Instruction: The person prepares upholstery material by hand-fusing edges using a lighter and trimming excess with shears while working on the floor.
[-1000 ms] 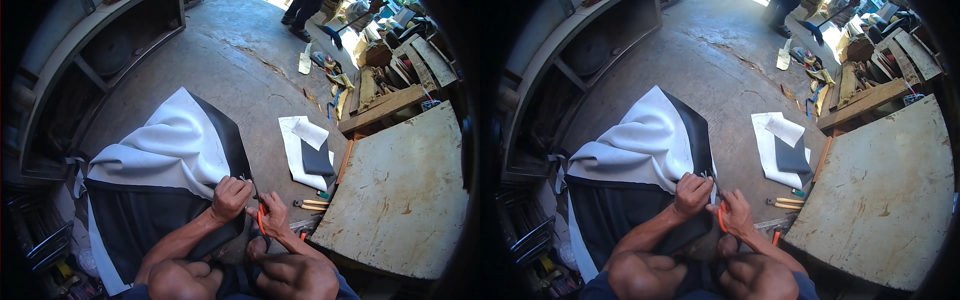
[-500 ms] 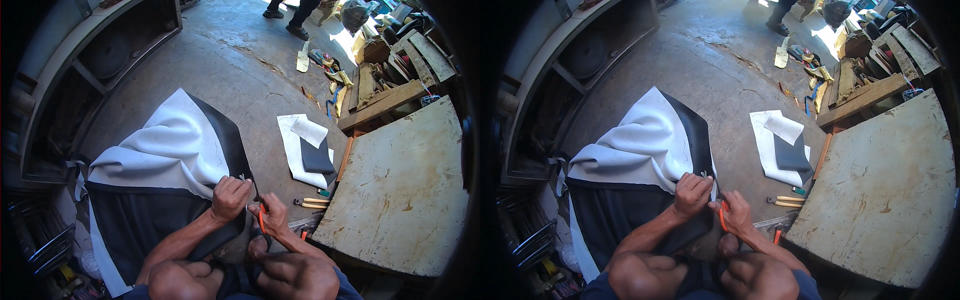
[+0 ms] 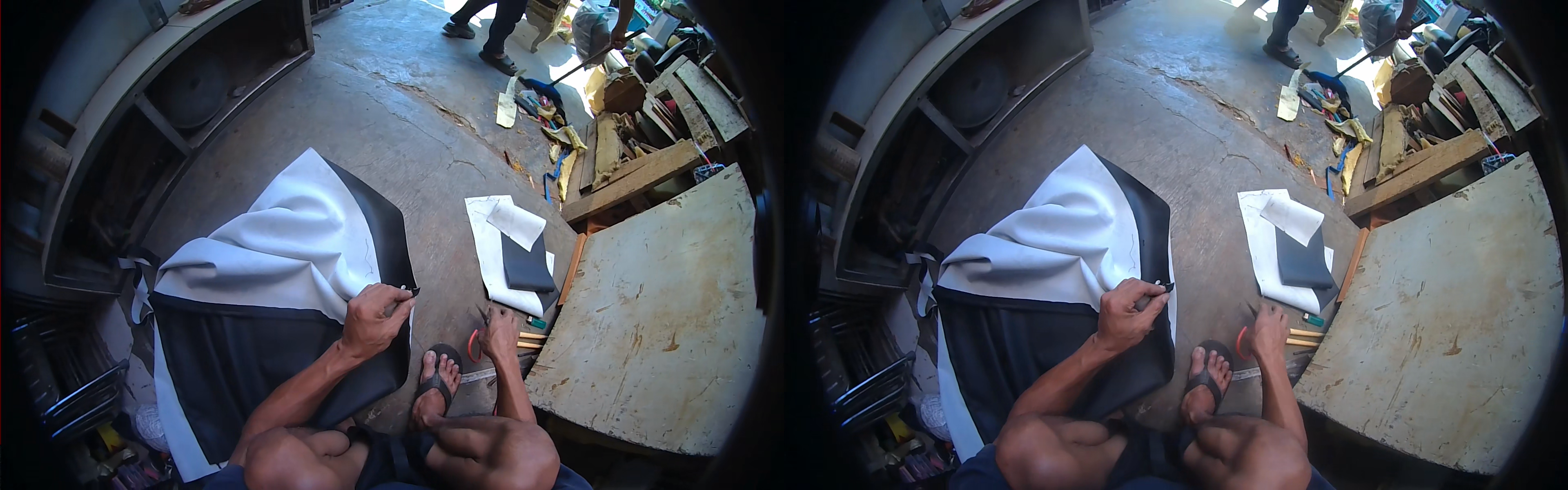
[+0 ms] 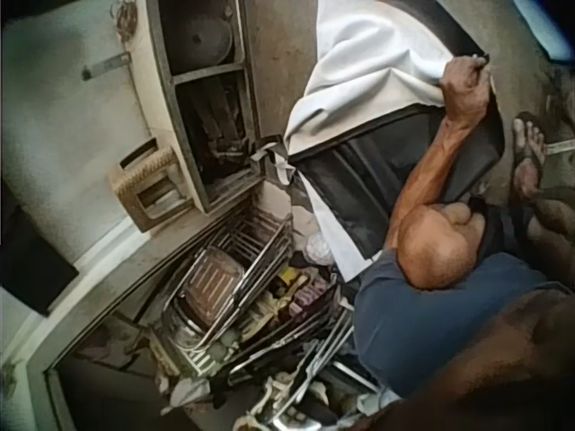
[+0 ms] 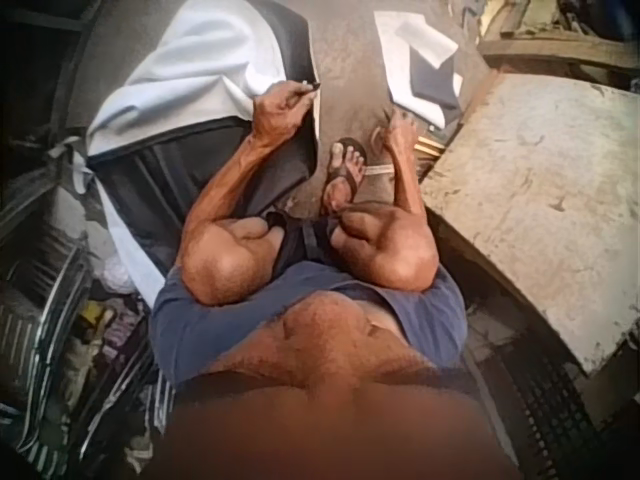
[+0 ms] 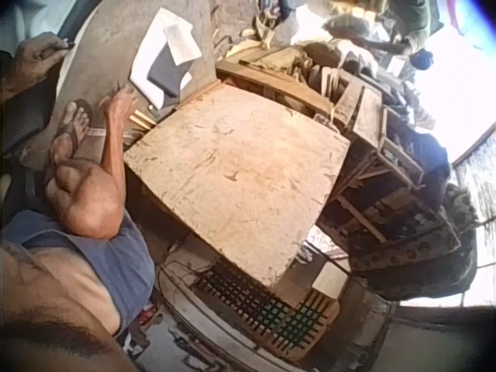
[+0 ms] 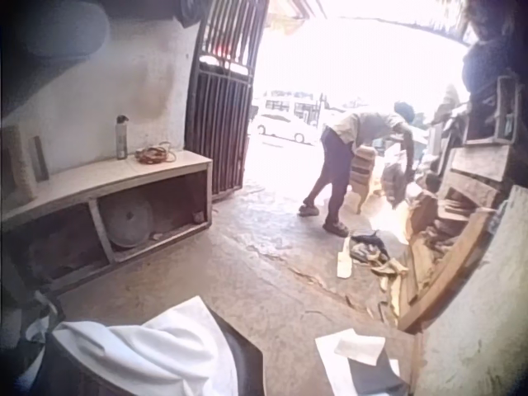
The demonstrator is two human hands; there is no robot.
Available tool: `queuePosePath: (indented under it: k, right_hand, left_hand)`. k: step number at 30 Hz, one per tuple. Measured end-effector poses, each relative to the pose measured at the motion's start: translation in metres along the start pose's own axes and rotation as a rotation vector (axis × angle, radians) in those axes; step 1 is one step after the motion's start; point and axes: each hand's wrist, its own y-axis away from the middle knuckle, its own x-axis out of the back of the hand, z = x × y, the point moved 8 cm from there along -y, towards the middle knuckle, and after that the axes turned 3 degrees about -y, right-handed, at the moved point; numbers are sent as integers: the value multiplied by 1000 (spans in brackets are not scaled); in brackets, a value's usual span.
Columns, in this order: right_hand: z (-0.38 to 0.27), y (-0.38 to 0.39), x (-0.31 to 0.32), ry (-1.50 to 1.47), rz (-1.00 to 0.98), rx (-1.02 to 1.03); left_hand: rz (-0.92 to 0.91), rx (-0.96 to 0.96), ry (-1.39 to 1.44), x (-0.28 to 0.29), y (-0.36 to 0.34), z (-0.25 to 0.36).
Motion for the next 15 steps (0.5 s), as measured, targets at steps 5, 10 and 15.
queuePosePath:
  k: [5,10,15]
  right_hand:
    - [-154,19,101,-815,-125,896]
    - [-193,-8,99,-823,-286,1132]
    - [-201,-2,98,-930,-211,1071]
  left_hand:
    - [-55,25,-28,12,2,-9]
    - [-120,142,65,10,-1,-15]
    - [-191,321,191,21,9,-39]
